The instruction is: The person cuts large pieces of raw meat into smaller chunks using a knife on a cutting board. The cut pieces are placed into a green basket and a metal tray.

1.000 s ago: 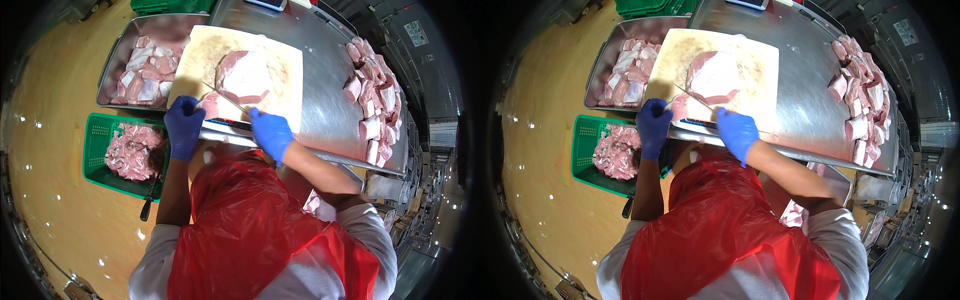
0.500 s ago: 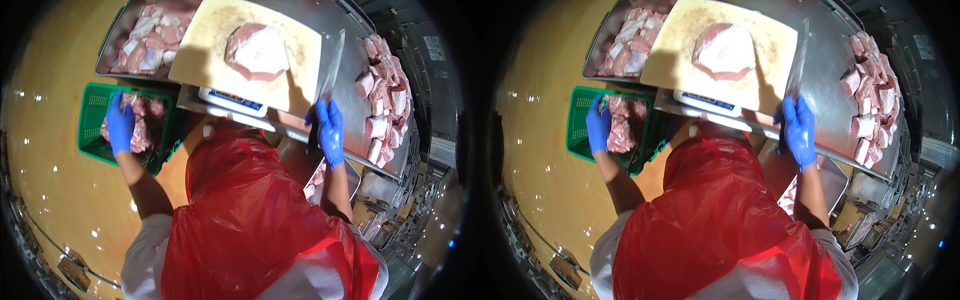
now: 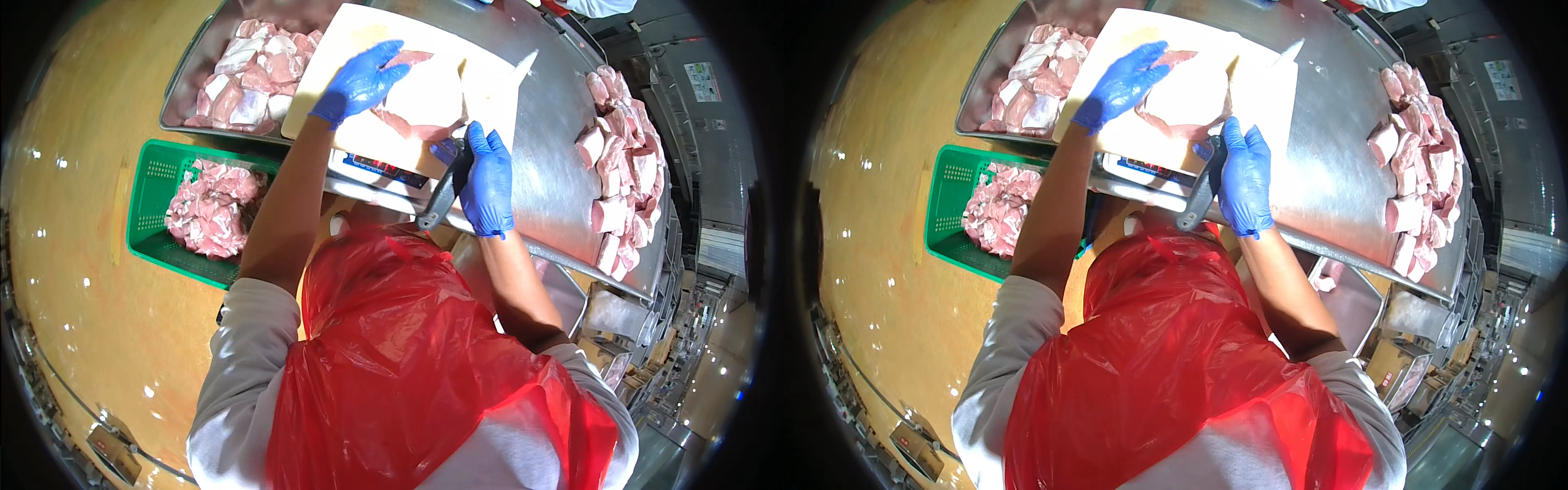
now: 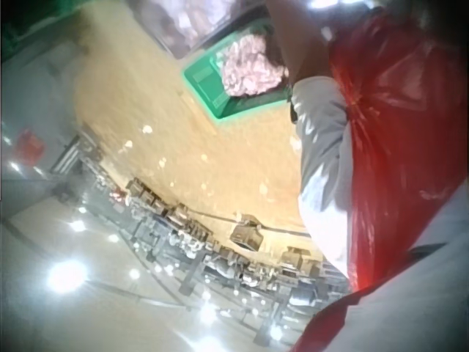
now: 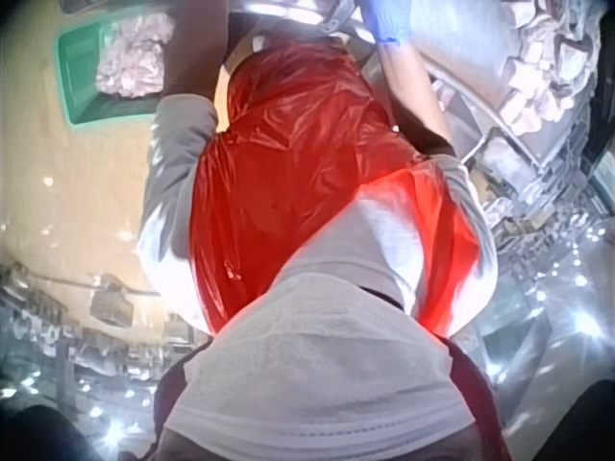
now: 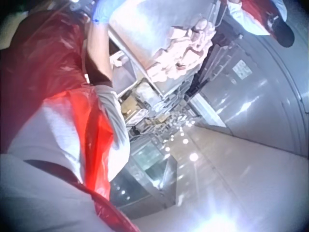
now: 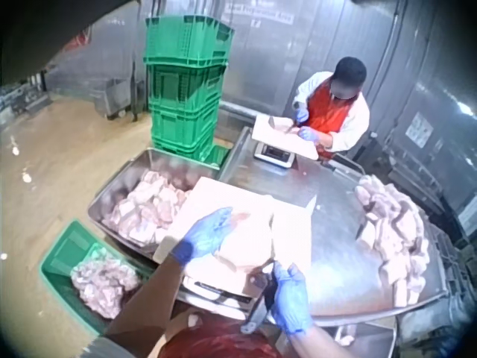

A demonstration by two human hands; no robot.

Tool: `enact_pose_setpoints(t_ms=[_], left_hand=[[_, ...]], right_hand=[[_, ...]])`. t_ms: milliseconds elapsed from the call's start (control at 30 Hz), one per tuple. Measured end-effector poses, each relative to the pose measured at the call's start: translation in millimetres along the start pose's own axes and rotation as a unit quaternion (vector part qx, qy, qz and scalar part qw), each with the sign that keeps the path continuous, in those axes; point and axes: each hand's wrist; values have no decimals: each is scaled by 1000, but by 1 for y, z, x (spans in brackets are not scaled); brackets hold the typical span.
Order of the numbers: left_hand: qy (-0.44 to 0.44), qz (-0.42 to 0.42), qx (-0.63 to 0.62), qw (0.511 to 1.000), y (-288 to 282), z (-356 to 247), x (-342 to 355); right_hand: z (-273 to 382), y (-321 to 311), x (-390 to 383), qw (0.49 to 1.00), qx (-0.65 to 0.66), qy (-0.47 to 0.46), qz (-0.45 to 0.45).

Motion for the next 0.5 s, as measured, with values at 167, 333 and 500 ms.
enact_pose_setpoints(t_ms=[167,333,500], left_hand=[[60,-84,86,991,6,-11,-21],[31,-11,-189,981,36,-27,-96],[-89,-217,26,972,28,-73,-151]], right_hand=[[18,2,30,1000,-18,-1,-6],[50,-50,112,972,-166,-166,10],[62,-44,61,945,-284,-157,30]])
Point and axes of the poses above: each hand's wrist, its own x-axis towards the middle knuckle, its own y-axis out of the palm, z = x × y, and after that the axes turned 6 degrees about -x, right-handed
